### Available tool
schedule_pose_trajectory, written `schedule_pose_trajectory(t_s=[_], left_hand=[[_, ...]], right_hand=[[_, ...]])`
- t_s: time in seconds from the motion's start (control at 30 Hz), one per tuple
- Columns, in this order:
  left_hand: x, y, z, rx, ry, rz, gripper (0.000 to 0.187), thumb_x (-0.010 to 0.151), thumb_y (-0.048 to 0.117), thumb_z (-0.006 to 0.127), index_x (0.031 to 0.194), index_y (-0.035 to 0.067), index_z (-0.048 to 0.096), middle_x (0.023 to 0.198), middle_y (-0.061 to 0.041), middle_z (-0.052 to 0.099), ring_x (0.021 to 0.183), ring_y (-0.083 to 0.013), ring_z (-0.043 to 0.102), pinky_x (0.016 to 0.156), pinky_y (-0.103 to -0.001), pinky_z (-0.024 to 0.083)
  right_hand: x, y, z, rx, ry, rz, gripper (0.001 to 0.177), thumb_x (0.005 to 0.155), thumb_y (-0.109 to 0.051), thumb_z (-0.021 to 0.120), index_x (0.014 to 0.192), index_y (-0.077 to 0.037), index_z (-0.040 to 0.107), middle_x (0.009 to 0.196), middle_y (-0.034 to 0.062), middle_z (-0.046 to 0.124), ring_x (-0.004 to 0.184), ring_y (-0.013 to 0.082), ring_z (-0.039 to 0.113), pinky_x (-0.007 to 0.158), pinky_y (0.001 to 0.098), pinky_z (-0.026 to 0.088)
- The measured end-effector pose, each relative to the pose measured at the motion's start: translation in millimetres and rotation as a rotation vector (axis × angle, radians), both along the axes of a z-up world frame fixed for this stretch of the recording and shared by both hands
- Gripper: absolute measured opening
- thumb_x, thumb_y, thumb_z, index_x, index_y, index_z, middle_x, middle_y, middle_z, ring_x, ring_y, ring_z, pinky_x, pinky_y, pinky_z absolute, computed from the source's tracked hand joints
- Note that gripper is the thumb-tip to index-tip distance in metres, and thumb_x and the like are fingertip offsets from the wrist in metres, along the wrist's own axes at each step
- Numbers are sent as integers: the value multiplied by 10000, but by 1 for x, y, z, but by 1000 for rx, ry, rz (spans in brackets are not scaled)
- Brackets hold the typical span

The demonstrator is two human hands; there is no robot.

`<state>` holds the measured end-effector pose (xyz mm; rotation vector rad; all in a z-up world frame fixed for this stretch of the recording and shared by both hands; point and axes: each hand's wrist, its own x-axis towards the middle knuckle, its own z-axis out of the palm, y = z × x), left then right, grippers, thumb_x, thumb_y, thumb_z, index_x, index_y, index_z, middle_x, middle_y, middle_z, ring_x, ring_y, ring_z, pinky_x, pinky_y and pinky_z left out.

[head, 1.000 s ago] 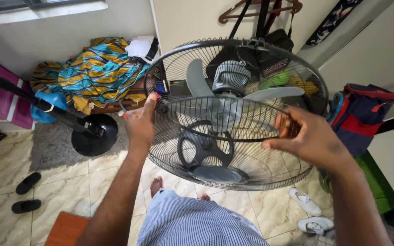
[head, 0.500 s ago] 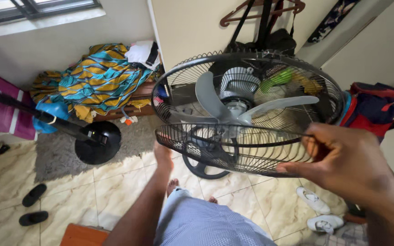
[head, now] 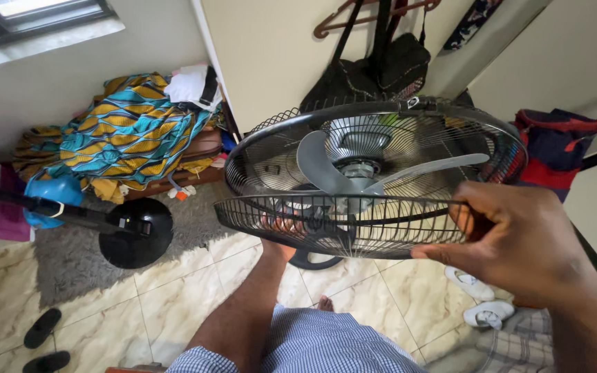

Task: The person reassembles a standing electric fan by hand, attaching the front grille to the fan head and aligning it with the rear grille. The person then picks up a screwdriver and begins to tighten the central screw to secure the grille.

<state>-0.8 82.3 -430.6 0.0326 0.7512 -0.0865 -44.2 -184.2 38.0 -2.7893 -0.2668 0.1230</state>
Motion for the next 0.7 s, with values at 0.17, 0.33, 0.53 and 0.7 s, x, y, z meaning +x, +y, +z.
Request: schedule_pose_trajectory(t_s=[0.17,0.33,0.53,0.7], left_hand=[[3,-6,8,38,22,-9,492,1007,574,401,1225,160,554,1199,-45,599,1084,-293,624,916,-514,466],[2,-8,5,64,10,10,521,991,582,351,1251,175,546,1278,-22,598,1162,-302,603,975,-594,474],[-3,-6,-12,50,-55,-13,614,995,671,329,1258,180,588,1260,-12,631,1179,-287,613,931,-563,469],[-7,-5,-29,15,-51,-39,583,985,665,317,1234,224,606,1227,52,668,1173,-252,630,911,-539,460]], right_hand=[[12,3,-5,61,-11,6,547,512,-406,984,655,-61,584,566,20,503,465,116,449,411,330,363],[21,-1,-9,22,76,-72,579,540,-399,995,633,-22,565,543,45,518,532,141,427,439,349,366],[15,-7,-15,199,-74,118,464,564,-435,957,766,-136,666,571,-68,556,442,28,506,368,254,395],[14,-11,-13,-21,36,-5,581,542,-475,982,631,-77,568,563,14,486,439,103,450,390,328,358]])
